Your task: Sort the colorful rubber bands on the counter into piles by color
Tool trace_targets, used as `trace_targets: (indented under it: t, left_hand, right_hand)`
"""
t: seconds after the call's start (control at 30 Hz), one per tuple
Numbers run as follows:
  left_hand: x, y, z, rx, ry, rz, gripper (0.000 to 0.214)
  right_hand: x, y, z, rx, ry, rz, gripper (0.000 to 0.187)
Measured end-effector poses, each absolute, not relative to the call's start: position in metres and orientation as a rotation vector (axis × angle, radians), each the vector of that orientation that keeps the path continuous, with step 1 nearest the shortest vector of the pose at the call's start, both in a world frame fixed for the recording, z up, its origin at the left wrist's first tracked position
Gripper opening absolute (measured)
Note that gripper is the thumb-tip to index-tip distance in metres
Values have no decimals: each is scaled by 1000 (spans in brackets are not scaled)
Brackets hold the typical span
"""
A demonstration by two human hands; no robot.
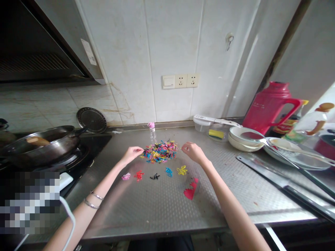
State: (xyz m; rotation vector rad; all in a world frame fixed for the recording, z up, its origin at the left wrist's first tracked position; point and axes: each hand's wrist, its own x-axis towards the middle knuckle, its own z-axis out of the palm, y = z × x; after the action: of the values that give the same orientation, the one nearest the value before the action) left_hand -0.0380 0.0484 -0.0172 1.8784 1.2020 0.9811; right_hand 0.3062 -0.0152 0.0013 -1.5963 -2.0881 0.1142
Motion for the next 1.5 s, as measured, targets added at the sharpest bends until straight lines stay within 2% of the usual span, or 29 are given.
trace_targets:
  t: [0.17,0.4,0.83,1.1,1.3,1.5]
  left_hand:
    - [-52,53,-14,1780,1320,962,21]
    - [-64,55,-16,1831,1322,986,21]
    - [-71,51,-28,2207,1358,659,23]
    - [-60,43,-27,2266,1390,624,19]
    - [-59,41,-28,2267,1419,624,17]
    - [-57,40,-25,2254,1426,642,15]
  right_hand:
    - [308,-50,3,-1469,-2231,379,23]
    - [308,-78,-19,-1519,-2183,513,19]
    - [259,-16,20,-1203,-2130,441,17]
    - [237,29,-4,-1171,-2087,420,19]
    - [251,30,-24,-1239,-2054,461,21]
    - [264,26,-20,-1280,-1985,432,22]
